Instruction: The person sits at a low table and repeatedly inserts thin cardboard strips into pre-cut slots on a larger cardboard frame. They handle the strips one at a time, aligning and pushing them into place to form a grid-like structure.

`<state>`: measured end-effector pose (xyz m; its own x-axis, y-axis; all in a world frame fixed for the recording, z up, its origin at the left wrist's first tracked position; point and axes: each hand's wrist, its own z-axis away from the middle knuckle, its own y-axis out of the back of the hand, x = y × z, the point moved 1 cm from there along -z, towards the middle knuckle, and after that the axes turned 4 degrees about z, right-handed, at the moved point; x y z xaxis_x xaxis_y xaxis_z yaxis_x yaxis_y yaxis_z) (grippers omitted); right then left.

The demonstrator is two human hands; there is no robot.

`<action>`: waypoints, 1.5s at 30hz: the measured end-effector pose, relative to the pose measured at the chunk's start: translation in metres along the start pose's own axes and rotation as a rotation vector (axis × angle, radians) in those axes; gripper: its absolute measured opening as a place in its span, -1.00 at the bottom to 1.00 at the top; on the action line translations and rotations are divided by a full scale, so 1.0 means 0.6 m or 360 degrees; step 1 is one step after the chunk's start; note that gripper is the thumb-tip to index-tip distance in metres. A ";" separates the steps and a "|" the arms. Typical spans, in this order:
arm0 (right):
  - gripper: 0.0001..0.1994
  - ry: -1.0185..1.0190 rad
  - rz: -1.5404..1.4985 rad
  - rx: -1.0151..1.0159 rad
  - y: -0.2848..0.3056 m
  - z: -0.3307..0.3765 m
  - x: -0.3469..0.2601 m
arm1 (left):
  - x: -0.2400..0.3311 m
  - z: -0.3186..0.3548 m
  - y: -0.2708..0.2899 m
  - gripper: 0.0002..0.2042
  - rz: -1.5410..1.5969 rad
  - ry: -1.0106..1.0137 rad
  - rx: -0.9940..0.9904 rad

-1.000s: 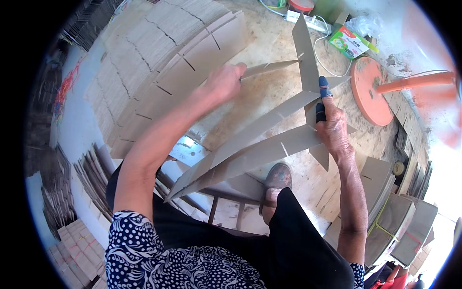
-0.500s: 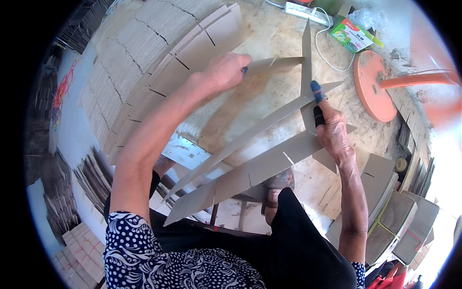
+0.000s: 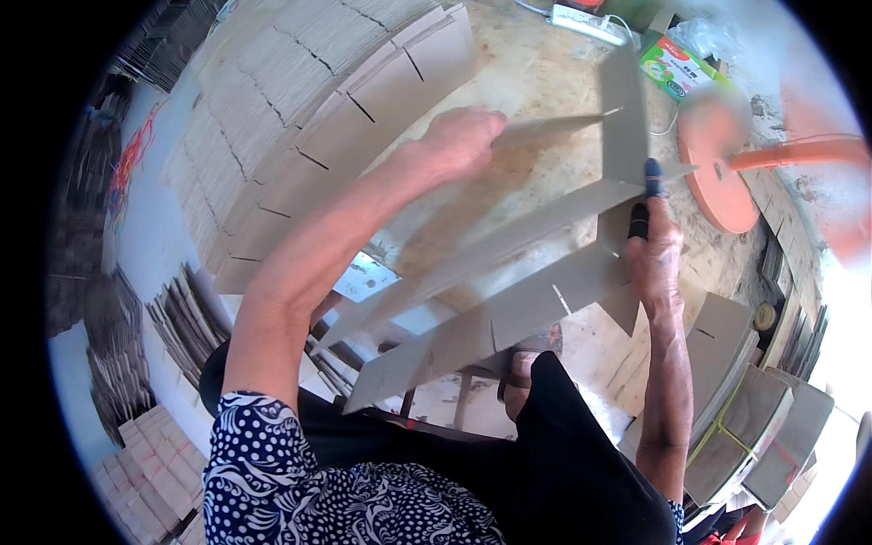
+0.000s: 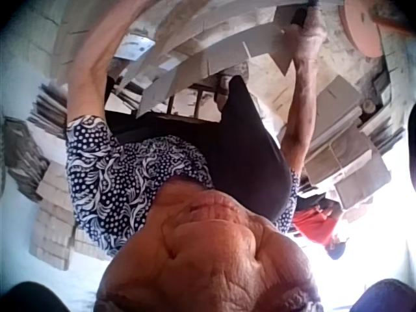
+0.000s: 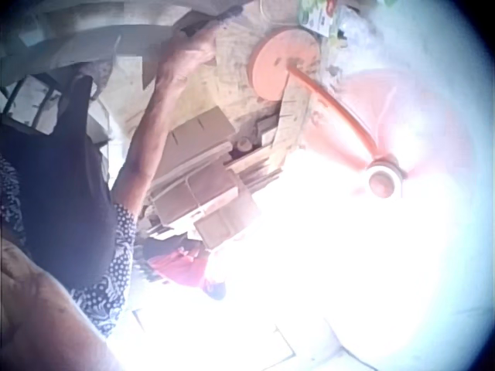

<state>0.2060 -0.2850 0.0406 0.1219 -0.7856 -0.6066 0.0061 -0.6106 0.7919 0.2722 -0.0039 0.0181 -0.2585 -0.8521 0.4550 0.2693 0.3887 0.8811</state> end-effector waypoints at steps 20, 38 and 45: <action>-0.16 0.0205 -0.0047 -0.0176 0.016 0.018 0.021 | 0.082 -0.092 -0.027 -0.84 0.0085 -0.0023 0.0041; -0.19 0.0109 0.0049 -0.0213 0.006 -0.007 0.016 | 0.080 -0.095 -0.023 -0.76 0.0174 0.0058 -0.0003; -0.21 0.0097 0.0116 -0.0362 0.019 -0.012 -0.004 | 0.075 -0.100 -0.027 -0.75 0.0103 0.0046 0.0059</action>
<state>0.2131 -0.2895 0.0518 0.1900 -0.8151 -0.5472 0.2175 -0.5086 0.8331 0.3116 -0.0695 0.0167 -0.2147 -0.8343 0.5078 0.2500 0.4556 0.8543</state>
